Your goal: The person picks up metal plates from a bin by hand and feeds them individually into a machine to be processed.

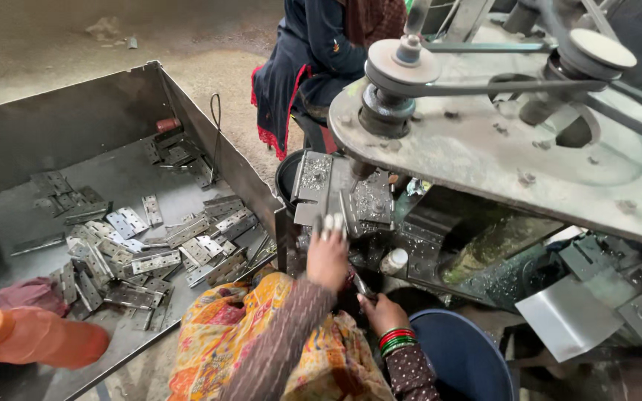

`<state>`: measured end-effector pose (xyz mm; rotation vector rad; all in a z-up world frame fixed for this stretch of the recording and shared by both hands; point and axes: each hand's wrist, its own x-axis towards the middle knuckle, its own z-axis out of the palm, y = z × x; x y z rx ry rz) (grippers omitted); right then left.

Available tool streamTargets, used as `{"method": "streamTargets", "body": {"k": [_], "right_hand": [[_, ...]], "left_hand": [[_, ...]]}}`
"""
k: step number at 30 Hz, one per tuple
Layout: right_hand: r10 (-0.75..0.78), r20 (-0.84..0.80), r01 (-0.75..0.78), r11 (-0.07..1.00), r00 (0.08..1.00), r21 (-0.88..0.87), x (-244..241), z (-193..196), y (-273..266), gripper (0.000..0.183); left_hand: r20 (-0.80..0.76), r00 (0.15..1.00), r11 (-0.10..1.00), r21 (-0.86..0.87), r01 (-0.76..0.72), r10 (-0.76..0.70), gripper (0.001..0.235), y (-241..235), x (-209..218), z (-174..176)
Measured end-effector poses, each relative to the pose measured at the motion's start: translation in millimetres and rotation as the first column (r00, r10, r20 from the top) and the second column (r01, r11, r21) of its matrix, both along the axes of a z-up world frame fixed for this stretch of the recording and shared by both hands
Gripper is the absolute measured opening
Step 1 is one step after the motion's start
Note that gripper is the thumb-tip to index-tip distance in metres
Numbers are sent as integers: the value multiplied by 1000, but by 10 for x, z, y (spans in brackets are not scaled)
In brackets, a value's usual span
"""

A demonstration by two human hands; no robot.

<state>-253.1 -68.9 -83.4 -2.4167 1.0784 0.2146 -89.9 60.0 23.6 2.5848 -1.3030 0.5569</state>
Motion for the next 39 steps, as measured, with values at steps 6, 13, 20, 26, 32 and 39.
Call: {"method": "streamTargets", "body": {"k": [6,13,20,26,32,39], "right_hand": [[14,69,-10,998,998,-60,-66,-83,16,69],[-18,21,16,995,1000,101,-27,198,98,64],[-23,65,19,998,998,56,-18,238,125,63],[-40,-41,40,999,998,14,-19,129,91,67],[-7,19,7,1000,1000,11,-21,44,30,65],[-29,68,26,998,997,48,-172,-437,87,67]], "left_hand": [[76,989,957,-252,146,-130,36,240,-37,-190],[-131,963,803,-584,119,-238,17,-10,143,156],[-11,1000,992,-122,-7,6,30,-257,356,-179],[-88,969,973,24,-230,231,48,-61,346,-284],[-89,994,995,-72,-63,57,43,-111,57,-124],[-114,987,986,-109,-123,110,33,-305,347,5]]}}
